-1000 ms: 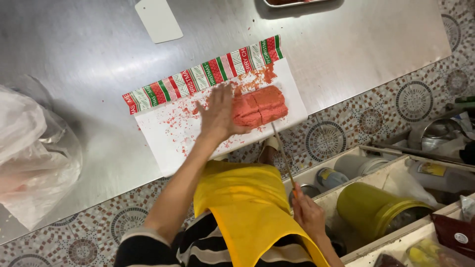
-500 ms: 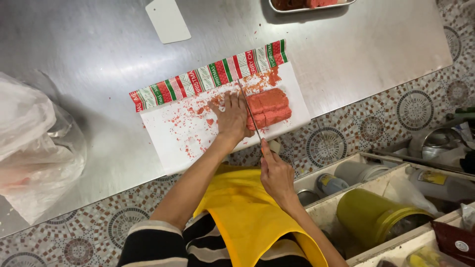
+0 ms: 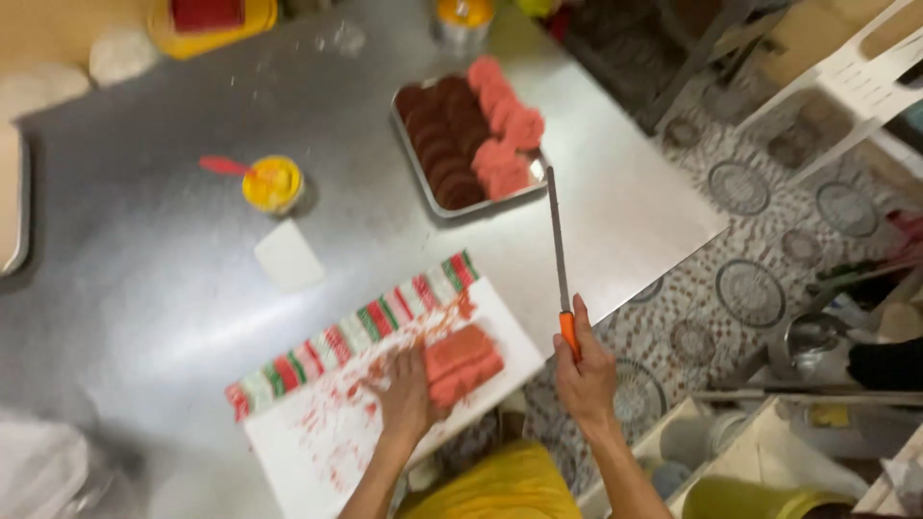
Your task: Cutting a block of pink dough into smaller portions and wrapping them in decorative paper.
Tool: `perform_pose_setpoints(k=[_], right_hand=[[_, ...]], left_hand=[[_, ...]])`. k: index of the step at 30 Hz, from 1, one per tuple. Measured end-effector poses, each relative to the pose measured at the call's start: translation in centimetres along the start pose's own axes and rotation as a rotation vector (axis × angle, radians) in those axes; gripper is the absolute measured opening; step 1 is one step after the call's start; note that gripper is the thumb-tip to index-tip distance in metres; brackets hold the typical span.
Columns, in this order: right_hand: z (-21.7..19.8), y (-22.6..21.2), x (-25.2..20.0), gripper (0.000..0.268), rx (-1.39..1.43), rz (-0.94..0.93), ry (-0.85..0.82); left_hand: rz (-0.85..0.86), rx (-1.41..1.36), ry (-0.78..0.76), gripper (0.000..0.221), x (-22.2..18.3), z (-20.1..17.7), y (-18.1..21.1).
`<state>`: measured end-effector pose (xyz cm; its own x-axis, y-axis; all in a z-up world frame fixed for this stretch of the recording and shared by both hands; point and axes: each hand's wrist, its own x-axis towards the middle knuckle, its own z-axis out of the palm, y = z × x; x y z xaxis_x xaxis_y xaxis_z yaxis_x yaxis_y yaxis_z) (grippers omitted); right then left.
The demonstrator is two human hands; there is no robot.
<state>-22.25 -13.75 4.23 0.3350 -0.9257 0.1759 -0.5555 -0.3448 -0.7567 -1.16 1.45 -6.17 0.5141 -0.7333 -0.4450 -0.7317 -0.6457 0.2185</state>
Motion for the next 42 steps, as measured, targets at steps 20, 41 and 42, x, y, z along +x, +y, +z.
perform_pose_setpoints(k=[20, 41, 42], right_hand=[[-0.4, 0.4, 20.5, 0.059, 0.402, 0.097, -0.12], [1.4, 3.3, 19.6, 0.055, 0.371, 0.173, -0.152], [1.3, 3.3, 19.8, 0.054, 0.356, 0.158, -0.144]], left_hand=[[-0.253, 0.138, -0.358, 0.102, 4.2, 4.0, -0.7], [-0.197, 0.199, -0.365, 0.14, 2.8, 1.0, 0.5], [-0.188, 0.204, -0.385, 0.141, 2.9, 1.1, 0.4]])
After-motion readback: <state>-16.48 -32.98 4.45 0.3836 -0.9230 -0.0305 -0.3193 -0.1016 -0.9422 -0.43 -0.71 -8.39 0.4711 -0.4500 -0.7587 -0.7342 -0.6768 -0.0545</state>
